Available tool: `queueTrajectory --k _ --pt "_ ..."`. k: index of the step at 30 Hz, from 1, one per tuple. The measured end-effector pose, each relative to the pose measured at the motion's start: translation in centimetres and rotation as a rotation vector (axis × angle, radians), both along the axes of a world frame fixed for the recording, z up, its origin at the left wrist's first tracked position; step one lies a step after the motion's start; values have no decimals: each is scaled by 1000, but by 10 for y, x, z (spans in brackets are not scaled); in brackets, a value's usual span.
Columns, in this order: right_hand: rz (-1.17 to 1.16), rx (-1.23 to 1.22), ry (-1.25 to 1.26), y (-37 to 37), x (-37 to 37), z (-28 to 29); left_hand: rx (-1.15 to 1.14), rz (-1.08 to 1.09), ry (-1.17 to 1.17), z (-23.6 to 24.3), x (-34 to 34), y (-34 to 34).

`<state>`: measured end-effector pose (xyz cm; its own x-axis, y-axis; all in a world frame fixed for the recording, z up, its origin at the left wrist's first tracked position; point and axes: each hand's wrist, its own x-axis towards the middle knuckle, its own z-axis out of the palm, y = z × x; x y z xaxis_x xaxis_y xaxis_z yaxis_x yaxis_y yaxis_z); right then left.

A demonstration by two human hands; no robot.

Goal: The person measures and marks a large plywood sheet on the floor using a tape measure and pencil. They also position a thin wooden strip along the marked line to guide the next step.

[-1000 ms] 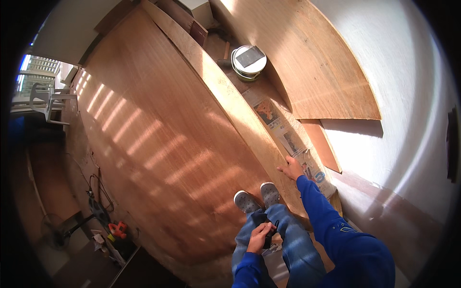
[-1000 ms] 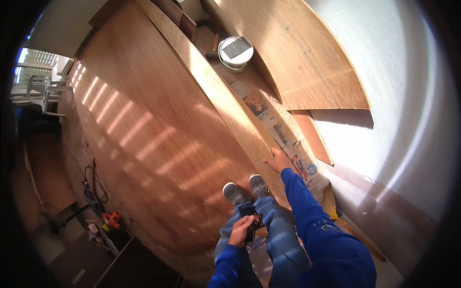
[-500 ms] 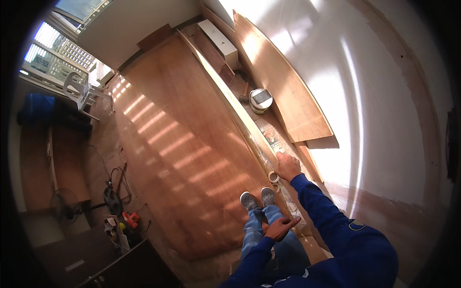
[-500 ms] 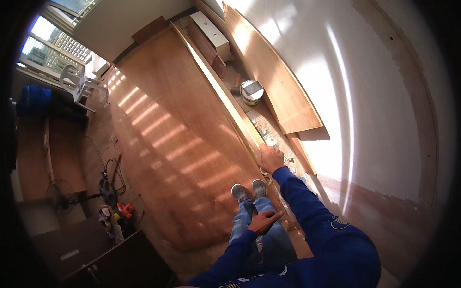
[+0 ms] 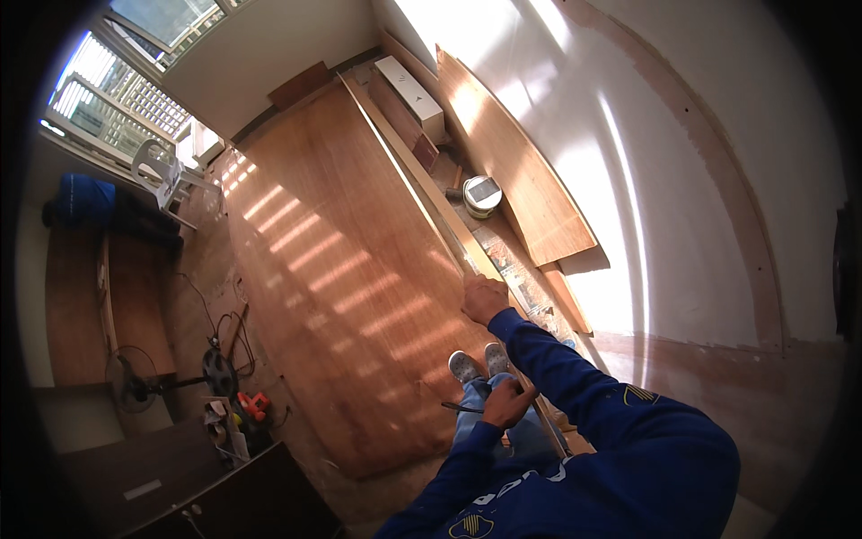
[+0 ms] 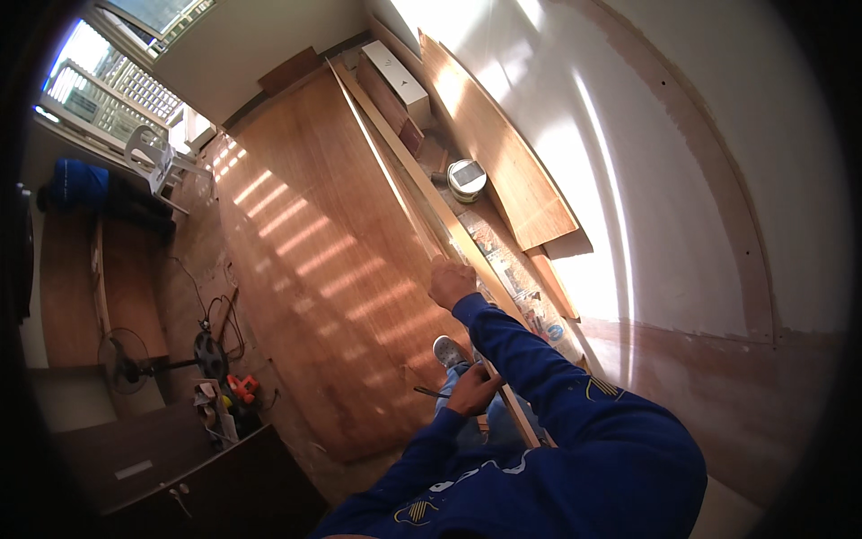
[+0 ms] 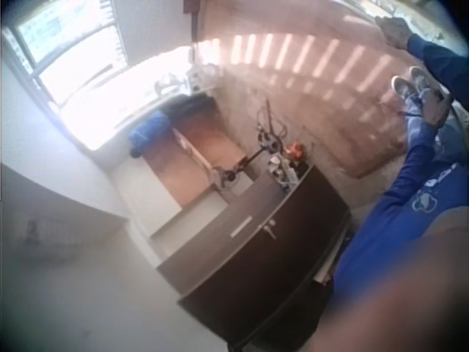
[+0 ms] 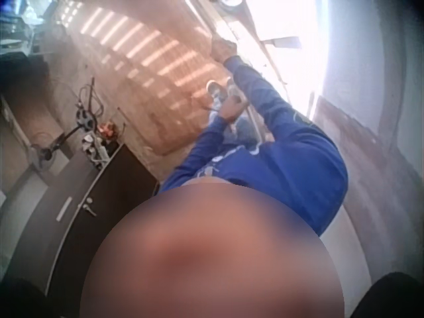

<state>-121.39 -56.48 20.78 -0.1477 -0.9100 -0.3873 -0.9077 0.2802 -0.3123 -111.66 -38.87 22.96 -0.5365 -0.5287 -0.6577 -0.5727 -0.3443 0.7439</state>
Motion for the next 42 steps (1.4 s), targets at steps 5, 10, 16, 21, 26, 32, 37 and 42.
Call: queueTrajectory --k 5,10,16,21,26,32,37,42 --pt "26 -97 -109 -17 -18 24 -40 -41 -80 37 -5 -17" --pt "17 10 -46 -23 -37 28 -77 -92 -30 50 -22 -34" --pt "-74 -48 -120 14 -80 -48 -105 -277 53 -6 -40 -14" --pt "-253 29 -42 43 -135 -137 157 -147 -65 -51 -22 -2" --pt "-297 -7 -96 63 -168 -209 257 -14 -142 -101 24 -4" --pt "-362 71 21 105 -151 -390 422 398 -186 -225 42 -15" --pt "-378 87 -96 133 -121 -558 630 692 -109 -314 39 2" --pt "-373 263 -414 143 -122 -642 719 702 -33 -373 23 19"
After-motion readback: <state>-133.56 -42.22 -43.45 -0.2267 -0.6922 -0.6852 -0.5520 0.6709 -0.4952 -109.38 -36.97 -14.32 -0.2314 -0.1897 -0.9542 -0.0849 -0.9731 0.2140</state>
